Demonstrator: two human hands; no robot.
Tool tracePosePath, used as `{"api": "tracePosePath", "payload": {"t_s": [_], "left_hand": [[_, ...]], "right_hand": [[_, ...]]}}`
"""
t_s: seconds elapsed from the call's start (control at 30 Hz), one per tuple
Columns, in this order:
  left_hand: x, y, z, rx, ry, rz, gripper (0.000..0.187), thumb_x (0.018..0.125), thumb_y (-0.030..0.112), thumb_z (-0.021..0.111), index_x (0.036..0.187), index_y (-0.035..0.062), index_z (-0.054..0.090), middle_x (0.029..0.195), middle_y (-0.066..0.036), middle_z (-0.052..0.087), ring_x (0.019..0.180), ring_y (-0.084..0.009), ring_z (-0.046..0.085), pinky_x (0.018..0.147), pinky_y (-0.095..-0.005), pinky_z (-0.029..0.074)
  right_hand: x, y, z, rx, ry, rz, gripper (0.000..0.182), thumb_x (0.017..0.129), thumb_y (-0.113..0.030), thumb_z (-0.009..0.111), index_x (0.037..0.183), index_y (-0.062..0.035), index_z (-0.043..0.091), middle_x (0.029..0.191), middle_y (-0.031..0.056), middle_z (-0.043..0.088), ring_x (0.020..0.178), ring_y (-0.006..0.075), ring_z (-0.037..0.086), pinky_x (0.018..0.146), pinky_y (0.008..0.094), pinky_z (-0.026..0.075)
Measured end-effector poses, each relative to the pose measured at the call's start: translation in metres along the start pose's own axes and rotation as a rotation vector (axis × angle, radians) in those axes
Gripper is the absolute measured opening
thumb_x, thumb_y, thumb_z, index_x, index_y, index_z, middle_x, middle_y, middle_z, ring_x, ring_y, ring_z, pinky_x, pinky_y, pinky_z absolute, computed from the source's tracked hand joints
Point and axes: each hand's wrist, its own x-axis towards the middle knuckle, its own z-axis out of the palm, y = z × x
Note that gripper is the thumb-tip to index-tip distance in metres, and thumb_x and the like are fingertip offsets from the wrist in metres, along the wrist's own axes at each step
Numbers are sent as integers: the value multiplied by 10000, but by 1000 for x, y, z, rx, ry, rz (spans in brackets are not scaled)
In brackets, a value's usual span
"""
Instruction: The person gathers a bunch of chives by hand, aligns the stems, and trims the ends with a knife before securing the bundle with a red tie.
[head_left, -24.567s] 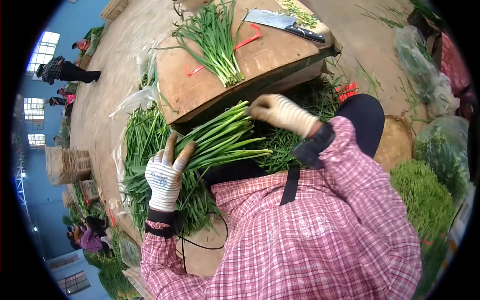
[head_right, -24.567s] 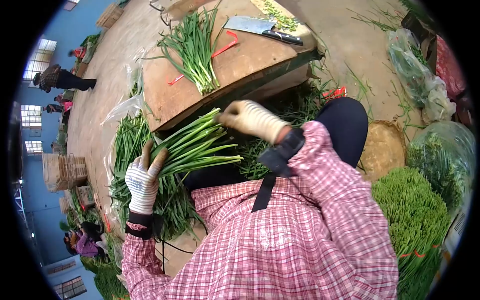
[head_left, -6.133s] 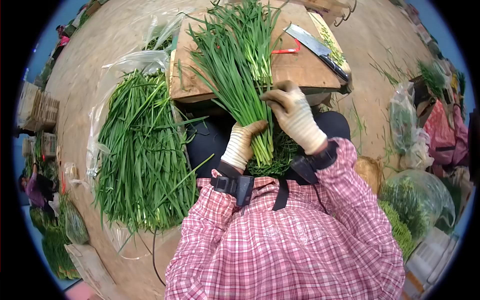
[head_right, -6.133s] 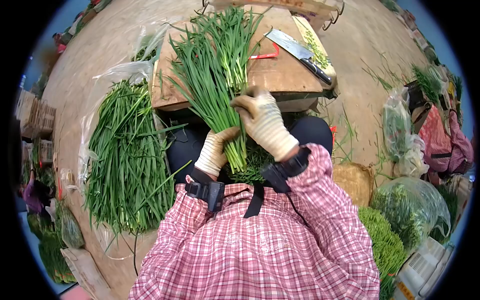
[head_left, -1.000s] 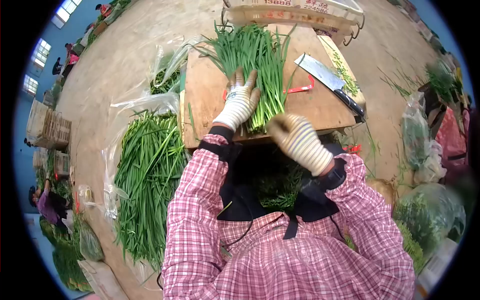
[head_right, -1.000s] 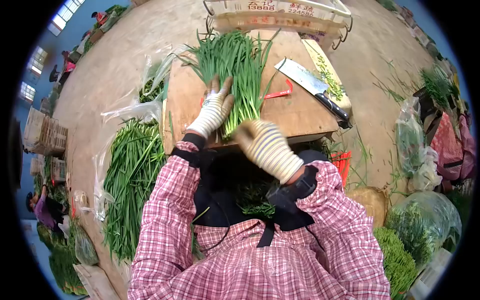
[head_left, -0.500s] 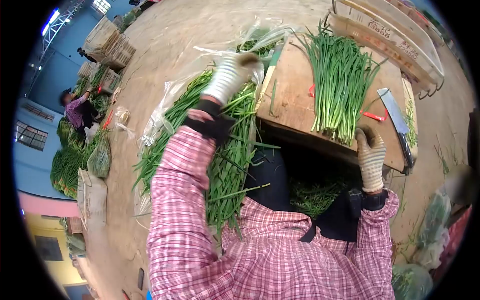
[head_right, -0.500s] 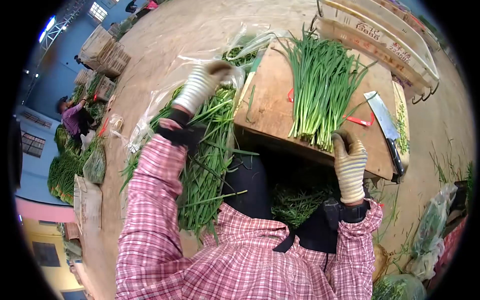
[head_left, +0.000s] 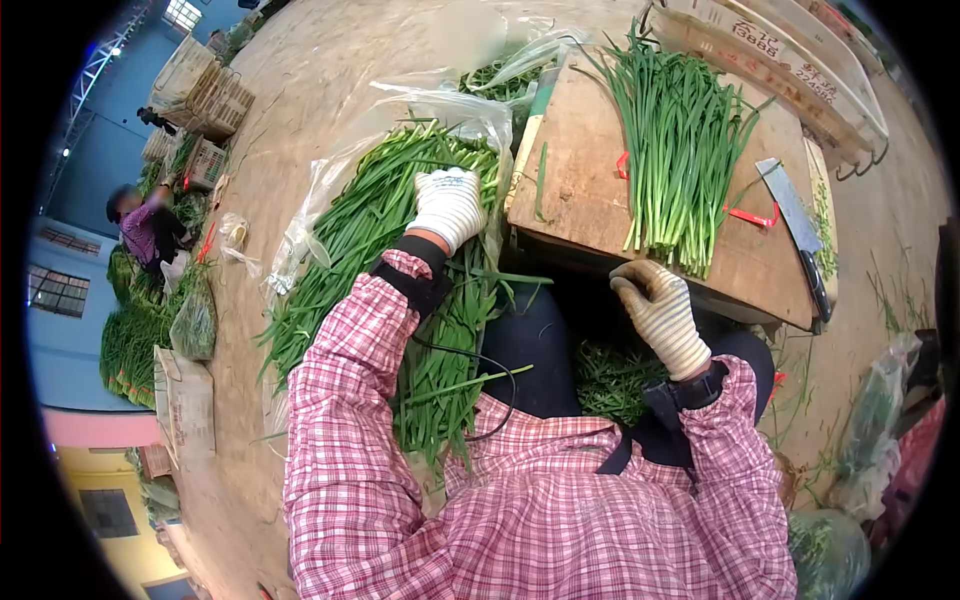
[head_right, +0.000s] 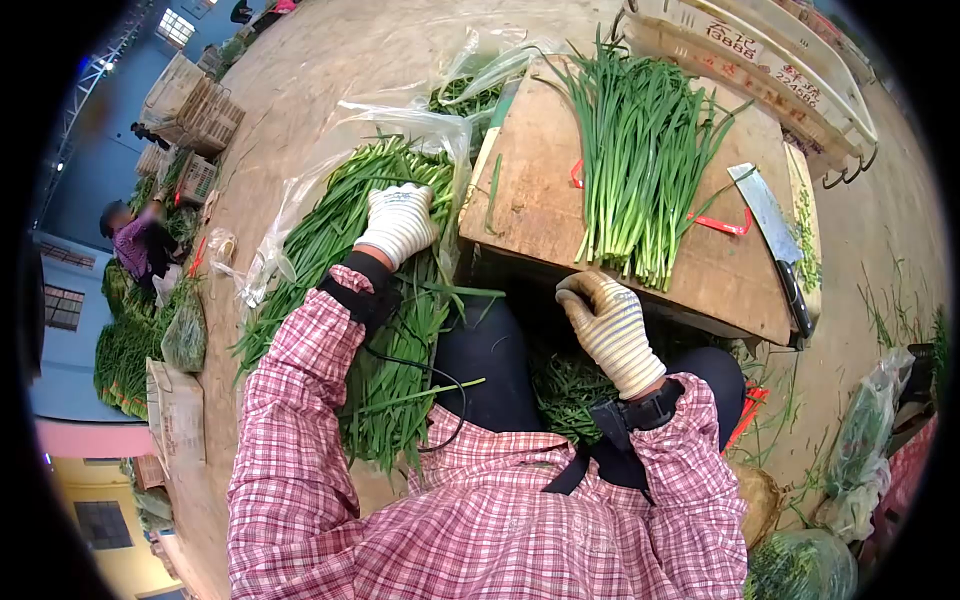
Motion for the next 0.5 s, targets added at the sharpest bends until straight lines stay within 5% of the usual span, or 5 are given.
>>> {"api": "tracePosePath", "payload": {"t_s": [0.1,0.23,0.33,0.43,0.5], "left_hand": [[-1,-16,-13,-223,-28,-27,387,799,424,678,1058,137,702,1093,-104,686,1044,-322,633,935,-511,416],[-8,-46,-7,-211,419,138,387,871,363,686,1162,108,685,1104,-137,697,1030,-297,641,947,-454,426],[-16,-65,-32,-988,192,-20,469,902,380,694,1162,-10,673,1045,-105,713,961,-158,620,875,-256,466],[-57,-72,-75,-1191,246,-84,416,934,370,652,1179,35,681,1074,-65,708,1003,-131,606,867,-259,467],[-86,-98,-96,-1292,368,118,378,952,371,625,1163,63,681,1117,-68,699,998,-129,610,839,-264,474]], "right_hand": [[0,1,1,-3,-27,48,105,869,-66,657,944,6,669,789,121,643,691,200,617,641,308,489],[4,-3,7,-82,-38,-30,111,864,-89,663,951,-20,676,828,132,652,724,254,644,661,338,505],[19,-14,28,-216,-97,-373,160,846,-127,675,1001,-89,675,1024,119,652,891,342,650,741,404,526],[42,-32,66,-233,-79,-544,252,839,-127,661,1085,-81,629,1183,129,599,962,352,635,794,433,526],[49,-33,81,-207,-154,-573,260,835,-122,659,1086,-69,617,1204,137,587,967,365,629,804,438,524]]}}
